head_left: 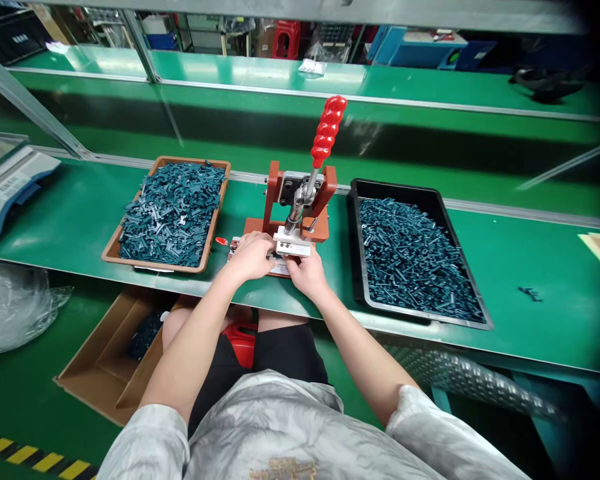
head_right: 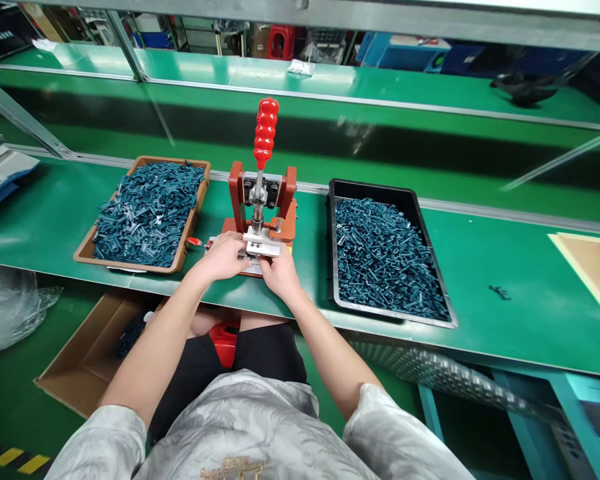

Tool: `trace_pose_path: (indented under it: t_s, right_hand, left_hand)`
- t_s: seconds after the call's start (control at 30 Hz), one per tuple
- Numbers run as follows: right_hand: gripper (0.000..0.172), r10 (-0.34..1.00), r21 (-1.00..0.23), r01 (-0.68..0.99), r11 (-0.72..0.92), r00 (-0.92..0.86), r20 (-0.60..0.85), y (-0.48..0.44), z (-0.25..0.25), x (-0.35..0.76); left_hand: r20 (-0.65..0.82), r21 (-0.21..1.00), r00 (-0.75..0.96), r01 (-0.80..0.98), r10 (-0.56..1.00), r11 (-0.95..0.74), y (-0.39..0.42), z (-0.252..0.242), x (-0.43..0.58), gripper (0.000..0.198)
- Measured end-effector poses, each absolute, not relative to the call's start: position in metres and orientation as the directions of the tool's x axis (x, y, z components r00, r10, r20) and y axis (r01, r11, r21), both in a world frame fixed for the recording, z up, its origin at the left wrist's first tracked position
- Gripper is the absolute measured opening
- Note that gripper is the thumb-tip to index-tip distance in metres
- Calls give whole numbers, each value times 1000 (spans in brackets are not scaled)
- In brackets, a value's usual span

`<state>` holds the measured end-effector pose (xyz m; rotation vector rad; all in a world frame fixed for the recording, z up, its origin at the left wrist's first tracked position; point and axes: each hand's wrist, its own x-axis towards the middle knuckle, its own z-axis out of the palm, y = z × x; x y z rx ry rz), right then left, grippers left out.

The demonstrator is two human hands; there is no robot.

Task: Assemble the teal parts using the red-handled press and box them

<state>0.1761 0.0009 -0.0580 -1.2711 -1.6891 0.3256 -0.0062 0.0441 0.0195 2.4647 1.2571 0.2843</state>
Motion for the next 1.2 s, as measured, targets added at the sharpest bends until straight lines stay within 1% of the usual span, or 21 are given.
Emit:
trace_pose_path:
  t_s: [0.13,0.17,0.23,0.27,0.33,0.37,0.4,0.43,0.5,0.53,0.6,0.63,0.67,0.7,0.77,0.83,0.9,1.0,1.1,1.13,1.2]
  right_hand:
    - [25,854,-645,644,412,-26,519,0,-57,181]
    - [26,856,-641,650,409,-31,515,0,-57,182]
    - [26,859,-636,653,410,-42,511,0,-57,182]
    - [26,859,-635,653,414,-50,509,0,-57,182]
    - [26,862,-633,651,419,-66,503,1,-57,182]
    - [26,865,-634,651,418,-72,496,1,-56,182]
    - [26,871,-638,650,413,-77,485,1,-56,183]
    - [26,878,-645,648,405,-78,473,1,-56,183]
    - [27,891,-665,639,387,-74,448,1,-55,184]
    - [27,896,-675,632,380,-71,437,1,-54,184]
    - [27,905,-692,621,368,-67,421,1,-53,184]
    - [27,908,-699,616,364,-68,413,0,-54,184]
    - [28,911,-705,610,361,-70,406,0,-54,183]
    - [29,912,-710,604,361,-70,404,0,-54,183]
    - [30,911,-722,589,364,-65,407,1,-55,183]
    - [28,914,-738,571,359,-55,402,2,-56,184]
    - [21,928,-765,553,330,-40,371,3,-57,187]
    - [19,954,-805,541,244,17,300,7,-57,193]
    - [23,971,-837,517,179,44,234,11,-55,195]
    - [24,975,-849,499,173,34,219,12,-54,195]
    - [27,979,-872,454,181,1,203,14,-51,195]
  left_hand:
    - [67,423,586,716,807,-555,38,16,-8,20]
    - [101,437,594,694,798,-572,35,15,-10,20]
    - [222,457,578,650,785,-607,27,15,-18,22]
    - [304,460,534,643,789,-612,25,15,-23,24]
    - [470,478,349,672,811,-566,24,17,-35,25]
    - [525,511,228,687,820,-517,28,17,-41,25]
    - [544,571,109,678,832,-462,33,17,-46,26]
    - [521,659,0,636,853,-403,41,17,-51,28]
    - [365,853,-146,447,920,-268,57,14,-56,35]
    - [257,927,-166,322,952,-194,64,13,-56,37]
    - [103,988,-134,127,986,-86,72,10,-49,42]
    - [91,992,-111,100,990,-80,71,9,-42,46]
    - [120,985,-87,131,989,-108,68,9,-34,50]
    - [174,964,-57,214,983,-158,63,9,-25,53]
    - [265,859,39,445,963,-255,50,11,-8,59]
    - [247,735,147,616,958,-284,41,13,3,64]
    - [187,678,192,684,963,-269,36,14,5,65]
    - [159,689,183,683,970,-242,37,10,-2,62]
    - [170,777,115,595,979,-205,40,8,-9,56]
    - [195,808,69,555,978,-200,41,11,-9,55]
    - [310,838,-38,484,950,-254,43,26,-3,51]
